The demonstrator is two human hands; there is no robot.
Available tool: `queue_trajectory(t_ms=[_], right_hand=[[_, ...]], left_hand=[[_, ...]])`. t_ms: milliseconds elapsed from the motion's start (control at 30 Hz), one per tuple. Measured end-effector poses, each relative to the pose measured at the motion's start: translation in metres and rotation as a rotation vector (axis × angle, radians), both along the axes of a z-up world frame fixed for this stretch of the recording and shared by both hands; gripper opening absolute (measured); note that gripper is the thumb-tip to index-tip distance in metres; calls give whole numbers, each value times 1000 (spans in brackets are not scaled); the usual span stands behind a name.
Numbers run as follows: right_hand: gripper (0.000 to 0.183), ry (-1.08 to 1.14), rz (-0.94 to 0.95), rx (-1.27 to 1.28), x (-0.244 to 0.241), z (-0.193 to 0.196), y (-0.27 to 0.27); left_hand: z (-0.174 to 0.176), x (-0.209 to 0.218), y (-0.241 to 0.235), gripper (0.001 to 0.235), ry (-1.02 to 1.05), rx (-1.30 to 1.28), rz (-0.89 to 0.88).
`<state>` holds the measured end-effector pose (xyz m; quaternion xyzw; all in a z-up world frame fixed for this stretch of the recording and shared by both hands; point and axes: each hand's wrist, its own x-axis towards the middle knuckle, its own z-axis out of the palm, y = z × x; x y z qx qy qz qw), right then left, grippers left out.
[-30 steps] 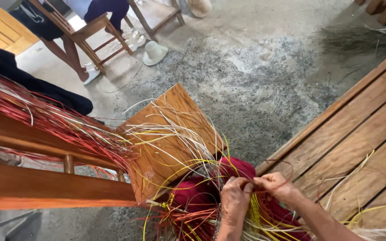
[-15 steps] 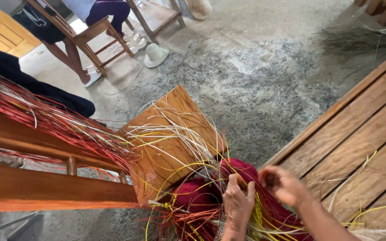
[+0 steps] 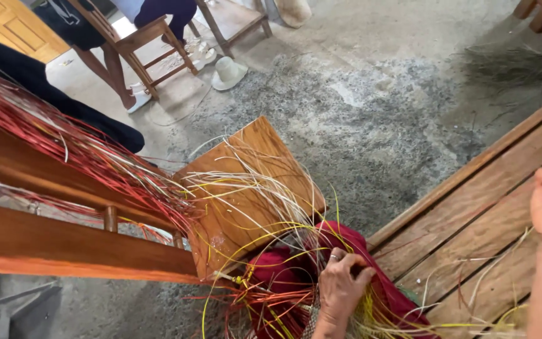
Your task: Weaving colored strands into a mesh pattern on a wooden frame
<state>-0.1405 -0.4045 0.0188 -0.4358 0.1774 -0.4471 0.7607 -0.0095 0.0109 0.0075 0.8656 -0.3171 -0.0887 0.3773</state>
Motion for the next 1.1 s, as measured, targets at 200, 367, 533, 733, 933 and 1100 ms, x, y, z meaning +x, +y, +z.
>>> queue_trajectory(t_ms=[200,367,533,733,933,1100], right_hand=[[43,0,201,-608,23,233,234],[66,39,1077,-576,63,266,291],[32,844,633,-795,76,24,255],[28,802,732,-269,40,-73,265],[37,902,764,-296,82,-47,226],[41,930,910,-208,105,-6,222]], left_hand=[[15,3,-17,73,144,267,86],[-60,-7,-13,18,766,-1443,20],[12,6,2,10,-52,-186,40],[26,-2,15,11,-65,-187,50],[53,9,65,10,-150,-144,264],[15,14,104,15,-220,117,318]])
